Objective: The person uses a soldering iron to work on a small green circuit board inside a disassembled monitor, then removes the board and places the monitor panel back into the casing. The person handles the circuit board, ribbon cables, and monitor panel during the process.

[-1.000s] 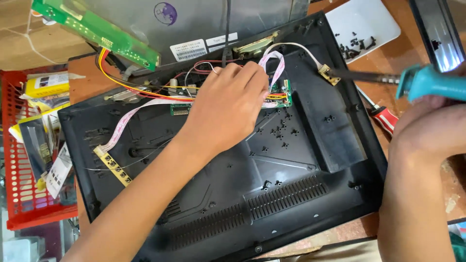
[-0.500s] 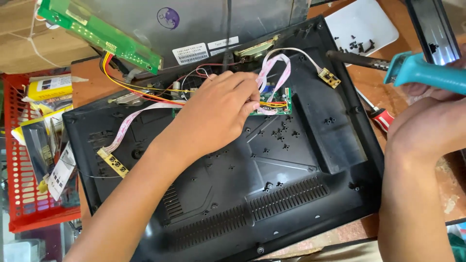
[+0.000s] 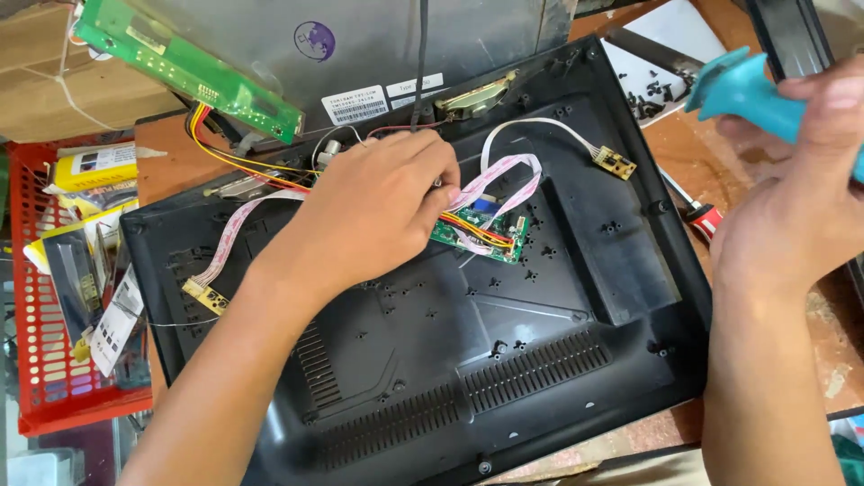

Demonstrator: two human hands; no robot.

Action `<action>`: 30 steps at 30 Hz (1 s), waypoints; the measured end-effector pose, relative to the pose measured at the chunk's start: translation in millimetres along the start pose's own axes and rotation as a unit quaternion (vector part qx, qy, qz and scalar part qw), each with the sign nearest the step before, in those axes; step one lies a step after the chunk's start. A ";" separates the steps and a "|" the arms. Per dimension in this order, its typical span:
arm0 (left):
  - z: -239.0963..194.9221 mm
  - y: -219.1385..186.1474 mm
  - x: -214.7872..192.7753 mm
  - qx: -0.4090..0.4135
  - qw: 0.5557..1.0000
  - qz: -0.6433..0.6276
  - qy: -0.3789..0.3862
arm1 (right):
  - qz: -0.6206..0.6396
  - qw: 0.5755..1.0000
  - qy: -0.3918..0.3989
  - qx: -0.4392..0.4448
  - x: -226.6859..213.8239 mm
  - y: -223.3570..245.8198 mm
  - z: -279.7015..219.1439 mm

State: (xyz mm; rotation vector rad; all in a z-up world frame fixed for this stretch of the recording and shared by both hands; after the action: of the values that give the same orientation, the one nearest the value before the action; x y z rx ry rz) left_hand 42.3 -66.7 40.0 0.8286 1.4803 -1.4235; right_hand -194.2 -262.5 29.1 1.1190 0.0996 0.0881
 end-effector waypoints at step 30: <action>7.2 -1.4 24.4 0.014 0.997 0.003 -0.080 | -0.001 0.973 0.154 -0.170 25.4 41.0 -12.8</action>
State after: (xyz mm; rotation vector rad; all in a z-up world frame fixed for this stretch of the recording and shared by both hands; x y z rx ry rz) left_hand 32.9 -76.7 18.6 0.7180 1.3382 -1.4745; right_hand -171.4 -230.2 59.6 0.7567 0.3499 0.2675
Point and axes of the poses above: each hand's wrist, its own z-axis towards the middle knuckle, its own x-axis out of the palm, y = z × x, the point moved 9 cm from there along z, towards the middle knuckle, and after that the axes turned 1 degree about -y, right-handed, at the moved point
